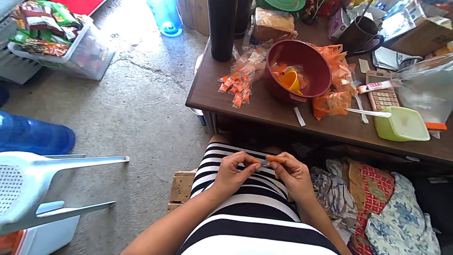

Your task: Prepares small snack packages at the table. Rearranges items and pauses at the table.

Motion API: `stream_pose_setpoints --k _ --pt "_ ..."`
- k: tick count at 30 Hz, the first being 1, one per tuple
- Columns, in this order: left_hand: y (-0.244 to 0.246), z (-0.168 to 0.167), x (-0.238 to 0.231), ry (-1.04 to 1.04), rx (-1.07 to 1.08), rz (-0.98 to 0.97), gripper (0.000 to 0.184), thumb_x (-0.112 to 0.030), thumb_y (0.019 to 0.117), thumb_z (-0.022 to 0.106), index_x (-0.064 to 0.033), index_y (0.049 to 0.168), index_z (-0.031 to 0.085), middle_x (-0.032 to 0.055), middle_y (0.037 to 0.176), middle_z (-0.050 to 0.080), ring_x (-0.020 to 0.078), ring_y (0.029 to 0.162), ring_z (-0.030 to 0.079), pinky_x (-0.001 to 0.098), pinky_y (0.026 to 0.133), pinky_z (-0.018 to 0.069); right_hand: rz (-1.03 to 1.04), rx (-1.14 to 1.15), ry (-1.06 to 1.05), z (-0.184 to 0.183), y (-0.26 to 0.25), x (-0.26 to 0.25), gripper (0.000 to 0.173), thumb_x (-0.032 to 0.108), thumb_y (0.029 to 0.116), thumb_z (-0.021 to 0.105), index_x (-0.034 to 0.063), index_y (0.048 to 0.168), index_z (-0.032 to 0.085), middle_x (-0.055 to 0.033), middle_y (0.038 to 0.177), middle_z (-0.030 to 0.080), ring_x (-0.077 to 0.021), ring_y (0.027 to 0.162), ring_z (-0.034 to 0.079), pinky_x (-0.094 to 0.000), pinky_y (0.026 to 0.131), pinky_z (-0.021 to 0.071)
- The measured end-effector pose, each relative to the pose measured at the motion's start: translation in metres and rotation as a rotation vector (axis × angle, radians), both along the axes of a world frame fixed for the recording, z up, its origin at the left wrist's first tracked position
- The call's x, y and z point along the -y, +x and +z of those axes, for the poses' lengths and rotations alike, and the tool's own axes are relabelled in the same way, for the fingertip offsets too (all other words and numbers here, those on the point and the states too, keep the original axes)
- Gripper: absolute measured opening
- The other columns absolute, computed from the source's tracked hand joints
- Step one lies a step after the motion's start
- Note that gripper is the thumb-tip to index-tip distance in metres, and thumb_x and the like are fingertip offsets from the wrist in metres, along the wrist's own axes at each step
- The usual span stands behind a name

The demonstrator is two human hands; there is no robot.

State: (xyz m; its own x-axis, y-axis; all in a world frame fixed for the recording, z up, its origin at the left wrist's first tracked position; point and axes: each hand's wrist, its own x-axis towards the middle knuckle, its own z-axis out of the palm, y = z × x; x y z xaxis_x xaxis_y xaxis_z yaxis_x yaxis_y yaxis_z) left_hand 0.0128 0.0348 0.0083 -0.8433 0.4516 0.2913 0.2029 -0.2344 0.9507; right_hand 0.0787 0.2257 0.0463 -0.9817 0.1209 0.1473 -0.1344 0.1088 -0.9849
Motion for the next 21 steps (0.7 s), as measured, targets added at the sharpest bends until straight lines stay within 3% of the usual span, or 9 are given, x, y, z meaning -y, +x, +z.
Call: stream_pose_setpoints --k 9,12,16,19,21 --pt "0.0 0.002 -0.001 0.025 -0.018 -0.038 0.012 -0.01 0.0964 0.07 0.0018 0.095 0.072 0.0004 0.09 0.072 0.0006 0.086 0.066 0.019 0.081 0.0562 -0.145 -0.07 -0.012 0.001 0.003 0.004 0.006 0.014 0.0855 0.082 0.0134 0.089 0.076 0.0087 0.083 0.066 0.0045 0.07 0.059 -0.0093 0.062 0.0503" --pt "0.001 0.001 0.0 0.034 -0.019 -0.035 0.012 -0.01 0.0964 0.07 0.0017 0.096 0.072 0.0002 0.09 0.072 0.0005 0.086 0.066 0.0187 0.081 0.0562 -0.099 -0.1 0.065 0.001 0.004 0.004 0.006 0.018 0.0935 0.074 0.0121 0.093 0.075 0.0084 0.087 0.065 0.006 0.073 0.057 -0.0078 0.063 0.0483" --pt "0.003 0.0 0.004 0.034 -0.008 -0.016 0.011 -0.009 0.0961 0.07 0.0018 0.096 0.072 0.0 0.09 0.072 0.0006 0.086 0.067 0.019 0.081 0.0564 -0.043 -0.118 0.179 0.002 0.002 0.007 0.018 0.014 0.1018 0.062 0.003 0.105 0.075 0.0033 0.097 0.067 0.0073 0.077 0.058 -0.0074 0.067 0.0503" --pt "0.003 -0.001 0.006 0.03 -0.001 -0.013 0.012 -0.01 0.096 0.07 0.0018 0.096 0.072 -0.0002 0.09 0.071 0.0004 0.085 0.066 0.0191 0.081 0.0563 -0.024 -0.109 0.172 0.002 0.001 0.01 0.019 0.011 0.1009 0.062 0.002 0.111 0.075 0.002 0.099 0.066 0.0065 0.078 0.058 -0.0077 0.067 0.0509" --pt "0.003 -0.002 0.006 0.032 0.001 -0.024 0.012 -0.01 0.096 0.07 0.002 0.096 0.072 0.0001 0.09 0.071 0.0004 0.085 0.066 0.0189 0.081 0.0557 -0.034 -0.116 0.162 0.002 0.002 0.011 0.015 0.011 0.0976 0.067 0.0043 0.107 0.077 0.0032 0.096 0.067 0.0058 0.078 0.059 -0.0081 0.068 0.0514"
